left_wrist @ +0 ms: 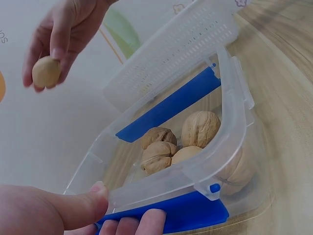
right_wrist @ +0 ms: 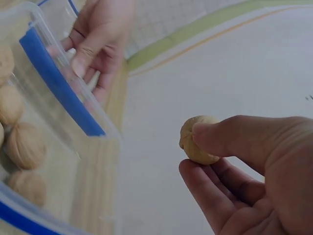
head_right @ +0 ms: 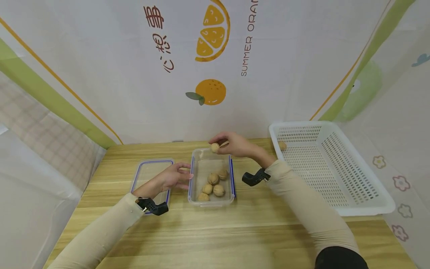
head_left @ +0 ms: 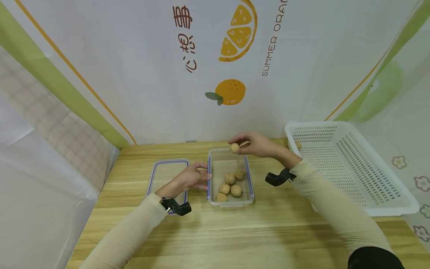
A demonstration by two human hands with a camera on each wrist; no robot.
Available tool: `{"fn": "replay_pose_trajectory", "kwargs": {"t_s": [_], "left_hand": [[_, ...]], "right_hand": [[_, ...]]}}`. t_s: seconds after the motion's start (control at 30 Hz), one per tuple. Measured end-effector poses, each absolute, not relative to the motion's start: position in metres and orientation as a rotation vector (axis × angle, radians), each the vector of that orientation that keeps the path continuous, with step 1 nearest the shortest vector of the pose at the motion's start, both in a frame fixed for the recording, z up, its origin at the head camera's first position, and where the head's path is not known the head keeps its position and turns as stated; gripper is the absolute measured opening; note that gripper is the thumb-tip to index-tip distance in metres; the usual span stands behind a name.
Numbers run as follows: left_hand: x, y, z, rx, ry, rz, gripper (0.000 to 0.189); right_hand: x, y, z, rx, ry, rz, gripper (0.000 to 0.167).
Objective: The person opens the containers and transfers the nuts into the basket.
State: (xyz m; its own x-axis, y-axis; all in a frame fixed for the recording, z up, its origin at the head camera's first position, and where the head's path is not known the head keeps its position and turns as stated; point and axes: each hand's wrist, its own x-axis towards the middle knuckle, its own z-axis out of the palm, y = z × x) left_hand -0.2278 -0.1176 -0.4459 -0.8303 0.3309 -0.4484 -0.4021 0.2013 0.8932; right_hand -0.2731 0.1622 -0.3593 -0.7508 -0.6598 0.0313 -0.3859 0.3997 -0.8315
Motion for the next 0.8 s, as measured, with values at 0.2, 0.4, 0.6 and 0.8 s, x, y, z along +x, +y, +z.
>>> {"fn": "replay_pose_trajectory", "kwargs": {"t_s": [0.2,0.4,0.6,0.8], "left_hand": [[-0.228,-0.117,-0.446,-0.069,1.916,1.691,0.052],[-0.229,-0.117,-0.446,-0.071,1.914,1.689,0.051],[-0.229,-0.117,-0.447,-0.069,1.913,1.688,0.051],[-0.229,-0.117,-0.446,-0.076,1.911,1.696,0.050]], "right_hand": [[-0.275,0.185,-0.349,-0.880,2.378,-1.326,0.037],[-0.276,0.210,-0.341,-0.817,2.442,-1.321,0.039],[-0.277,0.239,-0.335,-0.722,2.569,-1.286,0.039],[-0.278,0.266,-0.332,-0.611,2.644,-1.310,0.040]]}}
